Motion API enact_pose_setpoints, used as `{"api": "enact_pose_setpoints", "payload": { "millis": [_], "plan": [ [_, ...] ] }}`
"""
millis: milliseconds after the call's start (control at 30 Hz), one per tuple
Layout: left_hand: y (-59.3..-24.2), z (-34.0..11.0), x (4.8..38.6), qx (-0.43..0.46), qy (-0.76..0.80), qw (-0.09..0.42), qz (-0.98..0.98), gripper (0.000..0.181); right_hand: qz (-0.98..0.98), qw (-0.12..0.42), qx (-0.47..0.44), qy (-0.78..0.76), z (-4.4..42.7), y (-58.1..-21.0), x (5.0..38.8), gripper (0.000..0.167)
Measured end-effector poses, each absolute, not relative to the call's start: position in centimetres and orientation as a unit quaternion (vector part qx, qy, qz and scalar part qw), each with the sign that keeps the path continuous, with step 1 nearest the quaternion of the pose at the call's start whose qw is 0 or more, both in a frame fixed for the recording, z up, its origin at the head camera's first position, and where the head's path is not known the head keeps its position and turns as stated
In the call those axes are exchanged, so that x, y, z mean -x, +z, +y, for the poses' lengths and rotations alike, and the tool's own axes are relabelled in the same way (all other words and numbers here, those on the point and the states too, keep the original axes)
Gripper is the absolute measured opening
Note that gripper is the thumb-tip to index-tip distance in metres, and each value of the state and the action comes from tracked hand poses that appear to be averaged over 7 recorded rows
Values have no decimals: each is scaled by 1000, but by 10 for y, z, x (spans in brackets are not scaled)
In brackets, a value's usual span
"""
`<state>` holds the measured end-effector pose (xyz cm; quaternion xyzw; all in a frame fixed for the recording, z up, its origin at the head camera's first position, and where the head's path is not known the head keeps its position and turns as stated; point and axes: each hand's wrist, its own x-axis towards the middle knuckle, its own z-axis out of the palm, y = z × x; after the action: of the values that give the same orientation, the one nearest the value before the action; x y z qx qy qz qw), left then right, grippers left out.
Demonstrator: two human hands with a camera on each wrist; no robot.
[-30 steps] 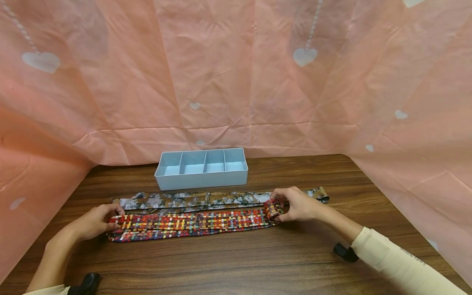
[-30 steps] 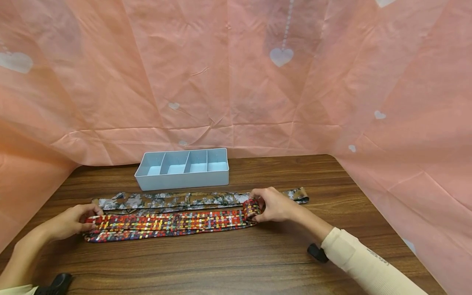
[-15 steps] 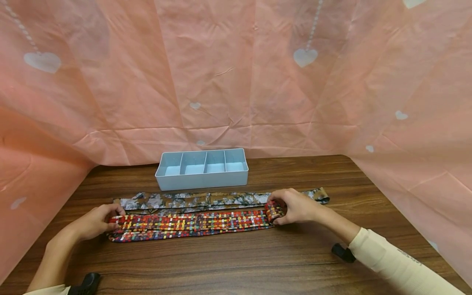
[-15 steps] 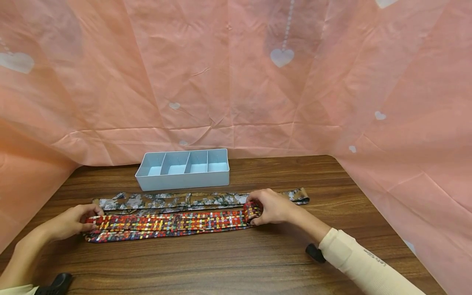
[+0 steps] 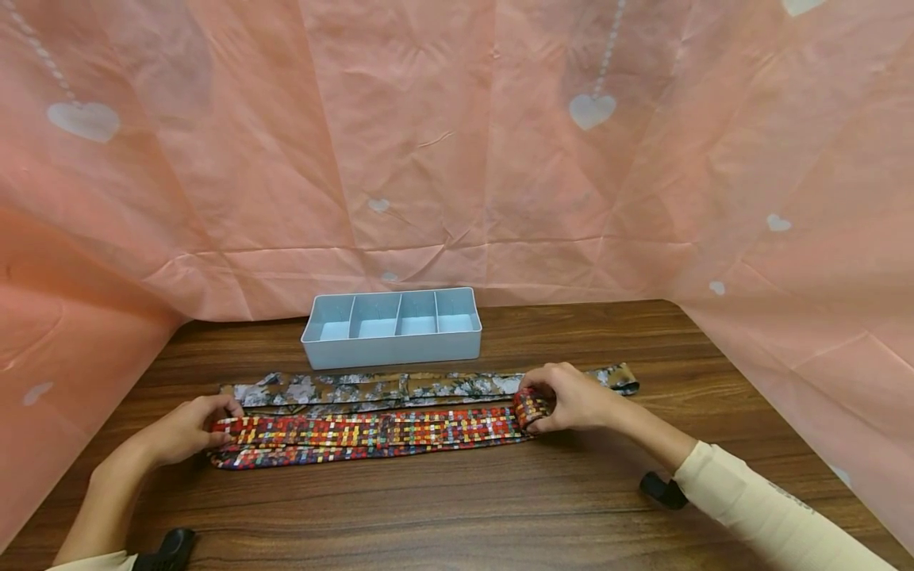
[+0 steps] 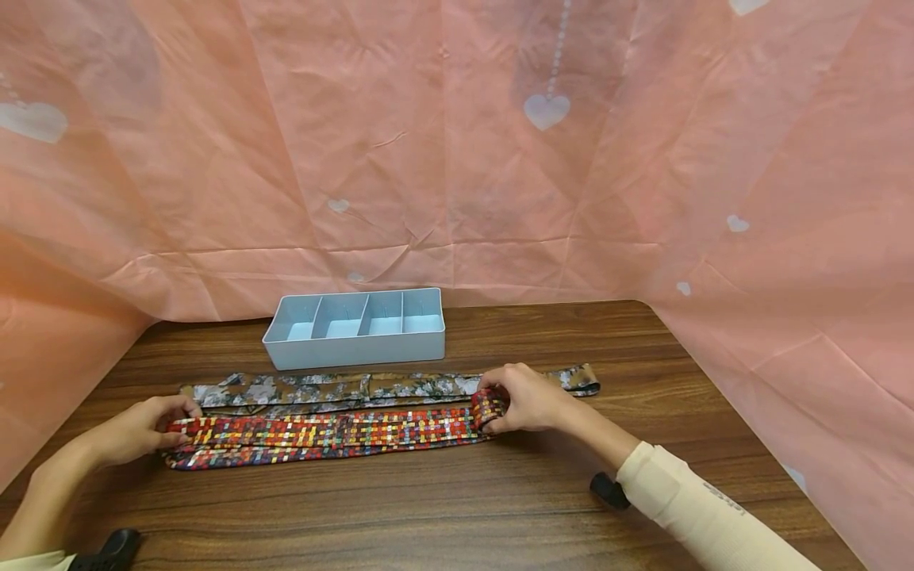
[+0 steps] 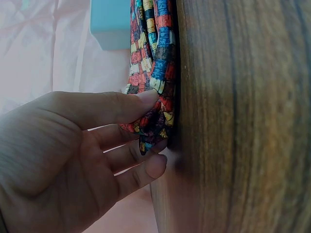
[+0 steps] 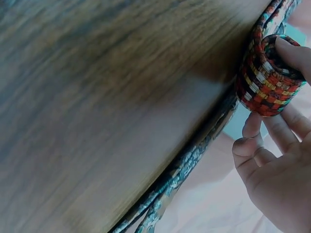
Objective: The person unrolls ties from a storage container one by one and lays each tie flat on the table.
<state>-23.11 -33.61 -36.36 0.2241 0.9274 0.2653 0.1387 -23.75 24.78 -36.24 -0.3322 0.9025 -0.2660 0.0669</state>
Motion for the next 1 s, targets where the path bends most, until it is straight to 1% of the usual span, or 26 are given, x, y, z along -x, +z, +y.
{"api": "enact_pose_setpoints", "payload": {
  "millis": [133, 400, 800, 1000],
  "plan": [
    [-363, -336, 232, -221, 263, 140, 929, 22, 900, 76, 323, -281, 253, -358, 239, 36],
    [-365, -336, 230, -213, 265, 147, 929, 22, 904, 62, 325, -269, 260, -351, 241, 39],
    [-373, -342, 231, -258, 300, 120, 911, 23, 900, 70, 323, -283, 266, -352, 240, 35],
    [-376, -345, 231, -272, 318, 118, 900, 22, 900, 66, 324, -284, 267, -352, 240, 35]
  ]
}}
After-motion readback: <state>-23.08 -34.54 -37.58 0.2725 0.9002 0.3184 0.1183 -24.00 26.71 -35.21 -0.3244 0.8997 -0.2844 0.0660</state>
